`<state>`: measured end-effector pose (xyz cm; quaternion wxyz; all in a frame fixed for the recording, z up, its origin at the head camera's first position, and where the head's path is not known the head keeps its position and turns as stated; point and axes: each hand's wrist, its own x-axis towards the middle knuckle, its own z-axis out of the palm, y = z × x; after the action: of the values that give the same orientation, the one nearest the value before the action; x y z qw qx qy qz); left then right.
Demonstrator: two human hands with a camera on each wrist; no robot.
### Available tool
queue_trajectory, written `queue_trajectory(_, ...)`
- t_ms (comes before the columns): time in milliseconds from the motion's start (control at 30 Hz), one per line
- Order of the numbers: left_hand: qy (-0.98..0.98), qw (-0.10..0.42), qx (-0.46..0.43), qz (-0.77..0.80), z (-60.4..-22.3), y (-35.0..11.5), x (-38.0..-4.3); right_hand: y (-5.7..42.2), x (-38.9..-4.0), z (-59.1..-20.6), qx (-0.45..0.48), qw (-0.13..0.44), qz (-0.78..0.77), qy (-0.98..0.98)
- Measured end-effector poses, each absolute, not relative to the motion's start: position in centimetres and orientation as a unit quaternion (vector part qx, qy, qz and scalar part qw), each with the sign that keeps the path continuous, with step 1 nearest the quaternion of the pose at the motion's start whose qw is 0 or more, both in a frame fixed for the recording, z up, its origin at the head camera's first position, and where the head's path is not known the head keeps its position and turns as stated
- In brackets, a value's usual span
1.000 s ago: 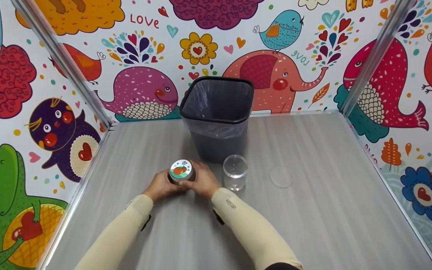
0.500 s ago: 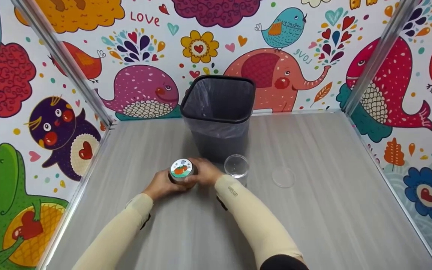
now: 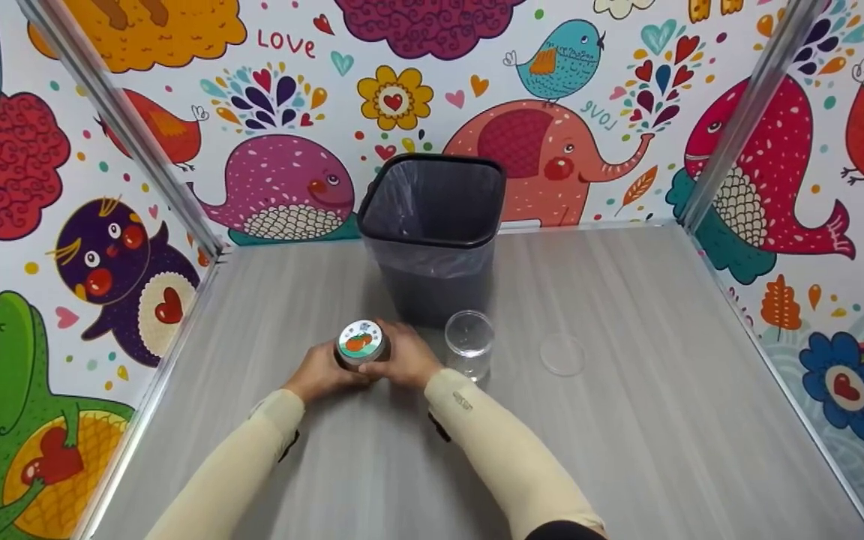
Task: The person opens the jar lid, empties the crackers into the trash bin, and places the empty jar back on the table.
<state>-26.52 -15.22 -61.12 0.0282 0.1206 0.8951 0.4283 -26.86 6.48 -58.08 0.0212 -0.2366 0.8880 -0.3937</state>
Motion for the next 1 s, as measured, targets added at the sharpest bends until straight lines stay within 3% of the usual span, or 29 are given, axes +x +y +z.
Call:
queue_trajectory(233, 0.895, 0.015, 0.132, 0.425, -61.3, -15.4, -26.5, 5.7, -26.2, -58.8, -0.198, -0.006, -0.407, 0.892)
queue_trajectory(633, 0.9, 0.027, 0.126, 0.417, -61.3, -15.1, -26.7, 7.1, -28.1, -57.2, -0.284, 0.066, -0.41, 0.864)
queue_trajectory(1000, 0.9, 0.03, 0.118, 0.419, -61.3, -15.3, -26.6, 6.4, -26.7, -58.7, -0.232, -0.016, -0.417, 0.879)
